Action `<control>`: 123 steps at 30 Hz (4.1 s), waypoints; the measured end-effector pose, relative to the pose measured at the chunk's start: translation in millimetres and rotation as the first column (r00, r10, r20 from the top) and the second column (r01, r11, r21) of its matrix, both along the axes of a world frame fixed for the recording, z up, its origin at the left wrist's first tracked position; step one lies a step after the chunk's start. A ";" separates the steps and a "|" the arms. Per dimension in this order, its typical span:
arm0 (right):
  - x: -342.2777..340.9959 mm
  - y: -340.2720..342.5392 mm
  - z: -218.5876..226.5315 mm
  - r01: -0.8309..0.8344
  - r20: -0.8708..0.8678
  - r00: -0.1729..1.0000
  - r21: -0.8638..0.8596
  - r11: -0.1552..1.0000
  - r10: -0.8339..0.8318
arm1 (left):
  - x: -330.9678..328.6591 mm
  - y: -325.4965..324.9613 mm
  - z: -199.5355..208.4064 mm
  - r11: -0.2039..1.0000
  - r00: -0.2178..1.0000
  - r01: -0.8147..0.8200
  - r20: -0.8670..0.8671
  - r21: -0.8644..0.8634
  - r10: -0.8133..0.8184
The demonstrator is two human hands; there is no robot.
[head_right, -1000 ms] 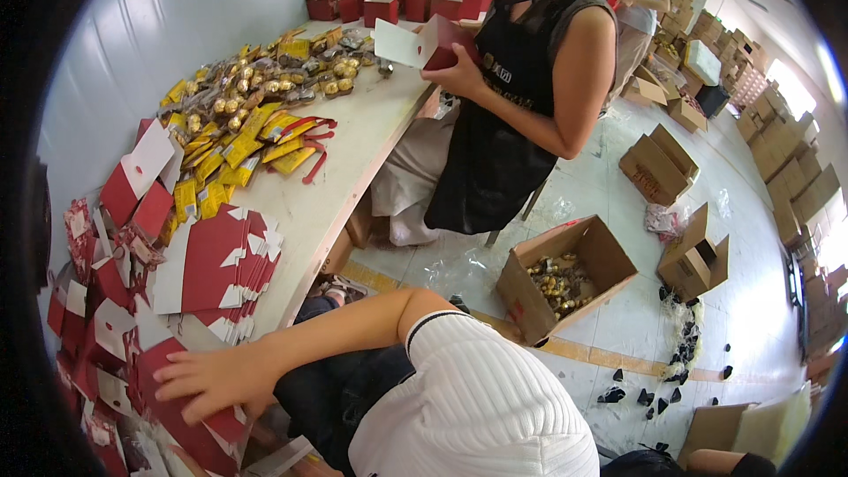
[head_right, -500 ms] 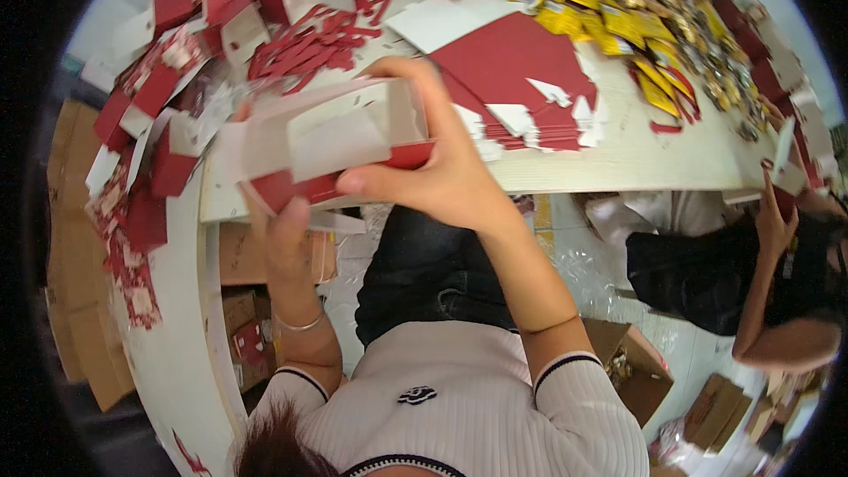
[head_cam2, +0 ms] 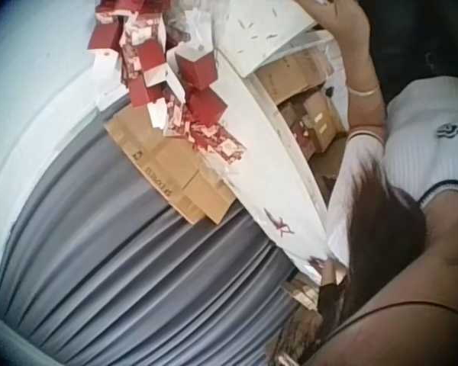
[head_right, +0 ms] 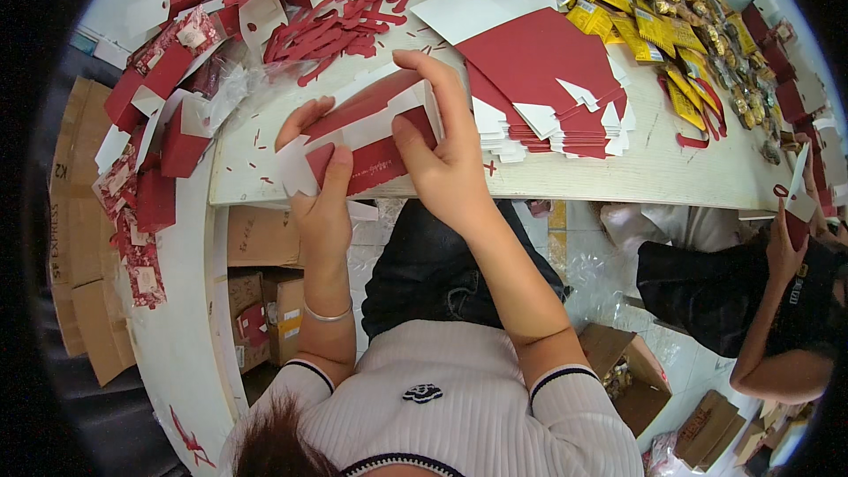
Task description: The person assembles small red decorative boxes by folding flat pieces into shape and securing them with small red tabs. The person repeatedly picks up flat pieces, folds them into box shapes, and places the finished boxes on the table.
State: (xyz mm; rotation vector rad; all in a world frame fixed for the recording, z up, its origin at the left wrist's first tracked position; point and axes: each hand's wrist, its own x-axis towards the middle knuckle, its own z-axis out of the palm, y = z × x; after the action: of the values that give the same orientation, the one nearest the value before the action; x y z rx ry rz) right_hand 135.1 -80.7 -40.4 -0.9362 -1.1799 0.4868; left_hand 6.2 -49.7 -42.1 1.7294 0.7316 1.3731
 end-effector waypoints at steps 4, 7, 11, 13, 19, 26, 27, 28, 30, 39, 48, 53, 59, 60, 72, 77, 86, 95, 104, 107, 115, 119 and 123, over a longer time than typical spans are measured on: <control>1.5 -2.6 3.8 -0.025 -0.205 0.978 0.001 1.000 0.024 | -4.0 3.7 13.8 0.955 0.943 0.251 0.264 -0.158 -0.205; 1.8 -5.2 7.5 -0.045 -0.305 0.952 -0.049 0.998 0.028 | -12.1 8.3 16.7 0.886 0.875 0.432 0.316 -0.168 -0.366; -4.1 -6.8 9.8 -0.037 -0.275 0.961 -0.093 0.995 0.010 | -12.0 8.7 12.9 0.944 0.938 0.326 0.137 -0.044 -0.317; -6.4 -6.6 8.6 -0.008 -0.144 0.990 -0.062 0.998 -0.001 | -10.2 6.5 19.0 0.961 0.966 0.234 0.147 -0.145 -0.213; 2.8 -5.2 7.0 -0.315 -0.183 0.928 0.077 0.946 0.324 | -18.0 11.7 21.3 0.912 0.886 0.264 0.452 -0.316 -0.100; 1.6 1.8 -1.9 -0.179 -0.120 0.975 0.087 0.980 0.189 | -7.0 2.1 20.8 0.946 0.885 0.167 0.465 -0.279 -0.019; 1.0 2.3 -1.5 -0.131 -0.127 0.982 0.092 0.987 0.142 | -6.3 3.2 18.0 0.964 0.918 0.154 0.391 -0.217 -0.059; -0.8 3.0 -1.4 -0.086 -0.138 0.986 0.097 0.992 0.099 | -6.9 5.4 13.4 0.978 0.947 0.142 0.308 -0.153 -0.090; -3.2 3.7 -1.0 -0.027 -0.154 0.987 0.112 0.993 0.044 | -7.5 7.8 10.9 0.986 0.968 0.151 0.215 -0.075 -0.132; -3.8 -2.7 3.2 -0.031 0.015 0.999 0.087 0.996 0.030 | -18.5 18.9 12.2 0.975 0.977 0.209 0.028 0.077 -0.211; -3.2 -0.2 -1.3 0.057 0.232 0.970 0.076 0.995 -0.073 | -9.8 23.1 5.9 0.962 0.994 0.081 -0.096 0.262 -0.058; 2.1 -3.5 -3.0 -0.062 0.247 0.968 0.104 0.993 0.035 | -6.7 5.6 9.0 0.995 0.978 0.081 0.187 0.054 -0.090; 6.3 0.6 -16.0 -0.184 0.136 0.975 0.056 0.981 0.175 | -7.8 6.2 -1.1 0.964 0.993 -0.037 -0.095 0.263 0.064; 3.9 0.0 -14.0 -0.223 -0.050 0.973 0.073 0.972 0.227 | -7.9 8.1 -3.8 0.957 0.993 -0.033 -0.100 0.289 0.064; 9.5 -0.1 -37.3 -0.042 0.312 0.947 -0.120 0.992 0.078 | -27.7 15.6 -33.8 0.959 0.978 0.039 -0.207 0.281 0.021; 20.5 -2.2 -32.0 0.098 0.544 0.838 -0.100 0.990 -0.028 | -32.5 18.9 -43.8 0.994 0.959 0.024 -0.285 0.102 0.006; 9.8 -2.1 -2.2 0.159 0.549 0.829 -0.051 0.986 -0.105 | -21.6 19.8 -10.5 0.987 0.997 -0.028 0.076 0.159 0.017; 54.5 -8.2 18.3 -0.124 0.044 0.988 -0.330 0.936 0.146 | -47.6 14.1 31.8 0.884 0.896 0.440 0.131 -0.156 -0.423; 50.5 -28.9 -40.6 -0.937 -0.657 0.283 -0.036 0.346 0.698 | -25.6 -6.6 36.2 0.812 0.807 0.573 0.250 -0.113 -0.535; 40.2 -22.3 -41.1 -0.941 -0.647 0.255 0.004 0.338 0.718 | -19.4 -19.3 34.9 0.842 0.825 0.534 0.263 -0.075 -0.500; 15.3 -36.1 -38.4 -0.928 -0.624 0.271 0.032 0.370 0.733 | -31.1 -15.4 51.2 0.805 0.799 0.590 0.094 0.066 -0.594; 7.7 -39.5 -38.4 -0.923 -0.626 0.275 0.041 0.383 0.730 | -34.5 -15.6 53.0 0.795 0.787 0.605 0.113 0.045 -0.606; 2.4 -41.3 -42.2 -0.927 -0.620 0.260 0.054 0.371 0.740 | -36.9 -10.9 48.5 0.842 0.856 0.511 -0.019 0.171 -0.516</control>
State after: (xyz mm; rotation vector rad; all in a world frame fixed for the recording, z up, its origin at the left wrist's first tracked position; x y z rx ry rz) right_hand 137.5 -122.0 -82.6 -0.2272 -0.9637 1.8146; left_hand -30.7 -60.7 6.4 1.8578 0.1044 1.0975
